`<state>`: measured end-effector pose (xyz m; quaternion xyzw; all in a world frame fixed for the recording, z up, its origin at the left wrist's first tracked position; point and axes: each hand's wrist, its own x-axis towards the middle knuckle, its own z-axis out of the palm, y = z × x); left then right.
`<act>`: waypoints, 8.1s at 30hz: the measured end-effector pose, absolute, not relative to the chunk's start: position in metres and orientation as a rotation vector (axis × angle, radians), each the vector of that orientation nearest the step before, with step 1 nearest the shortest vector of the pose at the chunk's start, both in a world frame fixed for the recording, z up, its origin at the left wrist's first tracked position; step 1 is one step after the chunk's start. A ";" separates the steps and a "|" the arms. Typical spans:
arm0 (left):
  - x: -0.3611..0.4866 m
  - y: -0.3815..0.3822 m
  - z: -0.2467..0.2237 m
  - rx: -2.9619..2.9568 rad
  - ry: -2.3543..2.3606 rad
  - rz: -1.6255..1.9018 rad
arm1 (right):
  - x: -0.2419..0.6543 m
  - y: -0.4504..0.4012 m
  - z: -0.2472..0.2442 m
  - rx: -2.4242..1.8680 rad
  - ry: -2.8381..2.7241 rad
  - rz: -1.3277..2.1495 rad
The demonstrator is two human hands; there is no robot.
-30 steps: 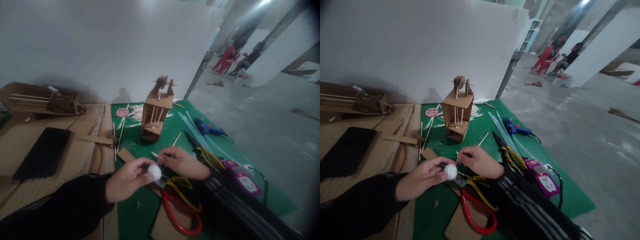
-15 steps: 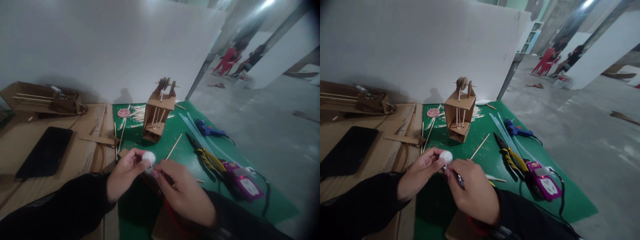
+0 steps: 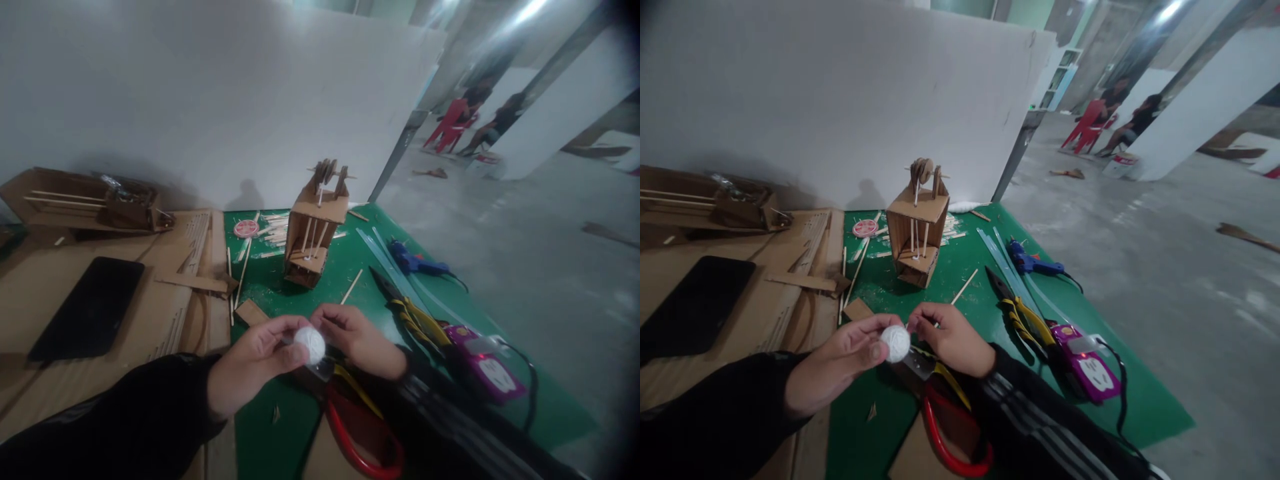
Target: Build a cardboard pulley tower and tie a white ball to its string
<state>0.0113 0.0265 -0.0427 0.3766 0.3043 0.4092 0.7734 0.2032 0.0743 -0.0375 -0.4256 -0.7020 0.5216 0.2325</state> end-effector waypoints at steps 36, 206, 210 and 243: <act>0.011 0.029 -0.043 0.900 0.841 0.931 | 0.196 0.071 -0.038 -1.184 -1.967 1.484; 0.008 0.042 -0.054 0.861 0.944 0.923 | 0.188 0.037 -0.002 -1.167 -2.254 0.767; 0.006 0.042 -0.050 0.837 0.921 0.915 | 0.189 0.038 -0.003 -1.127 -2.245 0.776; 0.005 0.044 -0.057 0.976 0.950 0.985 | 0.194 0.027 -0.019 -1.104 -2.189 0.886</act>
